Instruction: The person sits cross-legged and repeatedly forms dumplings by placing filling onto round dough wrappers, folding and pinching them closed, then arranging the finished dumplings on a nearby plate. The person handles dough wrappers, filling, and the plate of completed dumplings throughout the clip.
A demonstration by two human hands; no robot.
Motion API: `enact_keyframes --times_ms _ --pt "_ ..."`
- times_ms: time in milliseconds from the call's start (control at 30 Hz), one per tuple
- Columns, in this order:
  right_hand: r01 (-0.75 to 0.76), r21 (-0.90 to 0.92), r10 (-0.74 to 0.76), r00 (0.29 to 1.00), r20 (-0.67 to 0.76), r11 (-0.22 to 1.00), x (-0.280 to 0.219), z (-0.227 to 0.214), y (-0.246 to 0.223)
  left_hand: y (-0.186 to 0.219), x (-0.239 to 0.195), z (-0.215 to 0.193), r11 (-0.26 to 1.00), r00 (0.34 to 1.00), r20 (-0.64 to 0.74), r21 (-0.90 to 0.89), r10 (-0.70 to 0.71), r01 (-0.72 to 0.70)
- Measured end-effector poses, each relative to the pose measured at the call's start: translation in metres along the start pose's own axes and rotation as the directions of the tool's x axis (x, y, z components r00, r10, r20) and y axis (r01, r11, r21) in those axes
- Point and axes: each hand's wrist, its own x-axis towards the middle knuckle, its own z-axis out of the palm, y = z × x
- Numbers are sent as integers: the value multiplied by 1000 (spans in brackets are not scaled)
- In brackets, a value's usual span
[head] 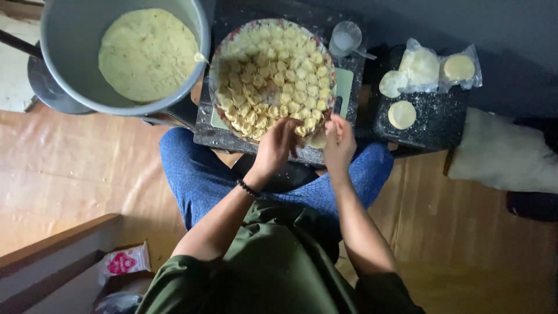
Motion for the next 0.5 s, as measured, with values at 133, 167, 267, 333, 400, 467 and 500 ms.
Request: enact_keyframes --times_ms 133,167,267,333,400,467,500 --pt "235 -354 -242 970 24 905 1 17 90 -47 13 12 891 923 78 244 377 -384" --pt "251 -421 -256 965 46 872 -2 19 97 -56 13 19 866 922 134 316 363 -387" --pt "265 -487 -272 961 59 832 -1 26 100 -72 16 33 842 919 207 370 337 -392" --pt "258 -494 -274 961 42 830 1 27 101 -82 18 39 848 915 231 352 331 -396" --pt "317 -477 -335 941 50 820 2 28 103 -92 18 44 846 916 228 359 330 -394" --pt "369 -442 -387 921 51 818 5 23 88 -92 20 37 855 918 224 344 326 -388" --pt "418 -408 -437 898 50 812 5 20 80 -93 20 34 864 921 220 329 322 -380"
